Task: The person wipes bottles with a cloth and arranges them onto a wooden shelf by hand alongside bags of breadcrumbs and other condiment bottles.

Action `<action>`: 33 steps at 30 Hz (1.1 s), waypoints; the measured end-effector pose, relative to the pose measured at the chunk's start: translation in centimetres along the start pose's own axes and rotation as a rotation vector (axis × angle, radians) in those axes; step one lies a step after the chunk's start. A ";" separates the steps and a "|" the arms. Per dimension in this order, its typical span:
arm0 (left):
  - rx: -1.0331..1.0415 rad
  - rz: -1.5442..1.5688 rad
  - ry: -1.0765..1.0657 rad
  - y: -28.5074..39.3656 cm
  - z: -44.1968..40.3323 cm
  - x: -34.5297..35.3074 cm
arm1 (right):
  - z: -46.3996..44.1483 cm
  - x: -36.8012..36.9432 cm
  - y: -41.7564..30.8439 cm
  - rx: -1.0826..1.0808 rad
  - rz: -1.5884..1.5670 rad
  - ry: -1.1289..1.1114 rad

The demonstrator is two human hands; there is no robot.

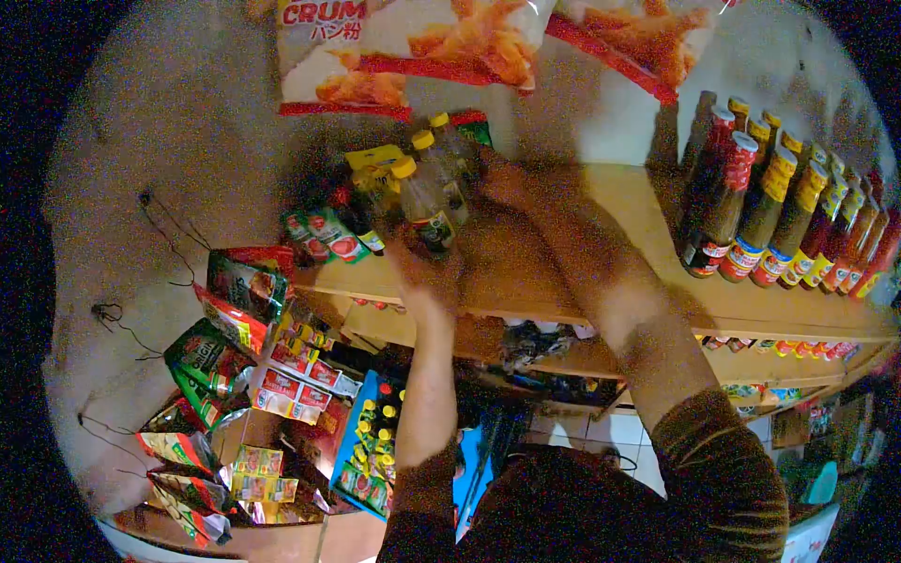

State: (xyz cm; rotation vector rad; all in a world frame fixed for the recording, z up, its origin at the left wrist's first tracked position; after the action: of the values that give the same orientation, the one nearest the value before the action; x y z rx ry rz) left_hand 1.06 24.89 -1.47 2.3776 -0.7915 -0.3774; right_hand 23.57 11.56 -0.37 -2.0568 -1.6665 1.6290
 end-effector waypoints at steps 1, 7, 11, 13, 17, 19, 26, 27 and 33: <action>-0.008 0.028 -0.004 -0.1 0.0 0.1 | 1.2 -1.5 -2.9 0.021 -0.010 -0.034; -0.072 0.248 -0.011 -0.5 0.1 0.3 | 0.9 -1.0 -2.1 0.027 -0.071 -0.008; 0.025 0.054 -0.005 -0.4 0.3 0.5 | 1.0 -0.8 -1.6 0.040 -0.107 0.005; -0.015 0.073 -0.023 -0.5 0.2 0.4 | 0.8 -0.5 -1.4 0.066 -0.110 0.008; -0.113 0.254 -0.038 -1.8 -0.2 0.5 | 0.6 -0.3 -0.7 -0.038 -0.143 0.063; -0.078 0.207 -0.028 -1.0 -0.4 0.3 | 1.2 -0.8 -0.9 0.008 -0.123 0.070; -0.127 0.159 -0.072 -1.5 0.2 1.0 | 0.3 -1.1 0.7 -0.042 -0.147 0.298; -0.170 0.234 -0.075 -1.9 0.3 1.1 | 0.2 -1.2 -0.1 -0.103 -0.251 0.289; -0.227 0.196 -0.114 -2.2 0.1 1.2 | 3.2 -4.1 -4.9 -0.051 -0.152 0.270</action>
State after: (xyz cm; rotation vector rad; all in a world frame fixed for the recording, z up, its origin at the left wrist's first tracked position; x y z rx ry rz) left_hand 2.88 25.48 -3.01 2.0632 -0.9705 -0.4965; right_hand 18.42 8.92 3.87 -2.0078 -1.7353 1.2153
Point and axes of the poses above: each hand's wrist, its own z-axis away from the middle knuckle, its own x-axis out of the palm, y = z × x, the point moved 8 cm from there along -z, towards the middle knuckle, and after that the axes turned 6 degrees about z, right-handed, at the moved point
